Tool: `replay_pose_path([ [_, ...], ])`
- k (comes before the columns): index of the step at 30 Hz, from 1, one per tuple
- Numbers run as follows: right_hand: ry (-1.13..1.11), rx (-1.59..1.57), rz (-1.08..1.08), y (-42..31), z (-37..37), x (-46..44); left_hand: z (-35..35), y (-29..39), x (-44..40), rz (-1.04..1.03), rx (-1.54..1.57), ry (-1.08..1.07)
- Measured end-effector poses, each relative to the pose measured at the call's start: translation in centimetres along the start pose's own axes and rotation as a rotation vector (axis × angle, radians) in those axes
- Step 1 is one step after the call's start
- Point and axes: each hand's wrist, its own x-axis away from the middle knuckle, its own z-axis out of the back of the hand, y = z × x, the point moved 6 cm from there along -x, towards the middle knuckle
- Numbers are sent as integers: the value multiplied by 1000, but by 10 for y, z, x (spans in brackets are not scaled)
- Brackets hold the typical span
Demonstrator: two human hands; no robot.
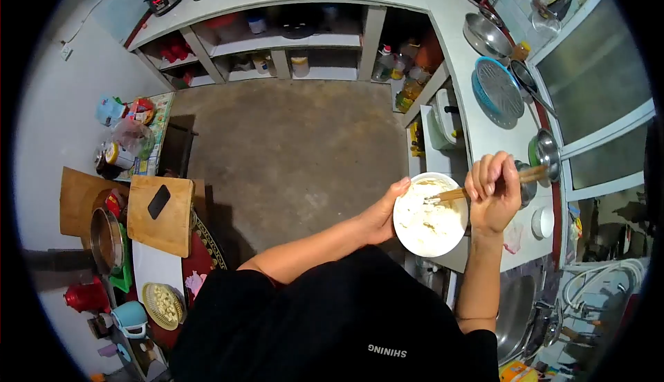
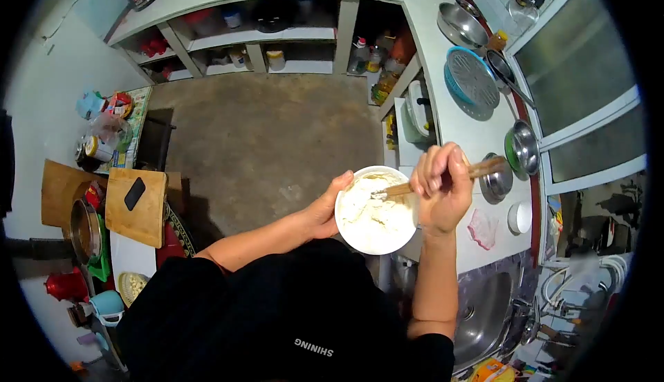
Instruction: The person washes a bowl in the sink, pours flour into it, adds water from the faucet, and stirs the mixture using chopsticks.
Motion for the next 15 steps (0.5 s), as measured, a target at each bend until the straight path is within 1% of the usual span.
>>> replay_pose_path([
  [4,216,-78,-62,8,5,3,-1,-2,-3,12,26,0],
  [6,280,-23,-91,18,7,7,-4,-1,-5,-5,48,-3],
  [8,228,-102,-162,27,0,10,-4,-5,-7,24,36,-3],
  [10,114,-67,-183,33,-8,9,1,-13,-8,76,-4,15],
  [12,55,-62,-231,32,-5,0,-2,-15,-6,75,-40,1],
  [14,130,-148,-195,22,12,-9,-1,-10,-5,48,-41,26],
  [15,85,-86,-156,14,21,-11,0,-3,-7,14,-18,51],
])
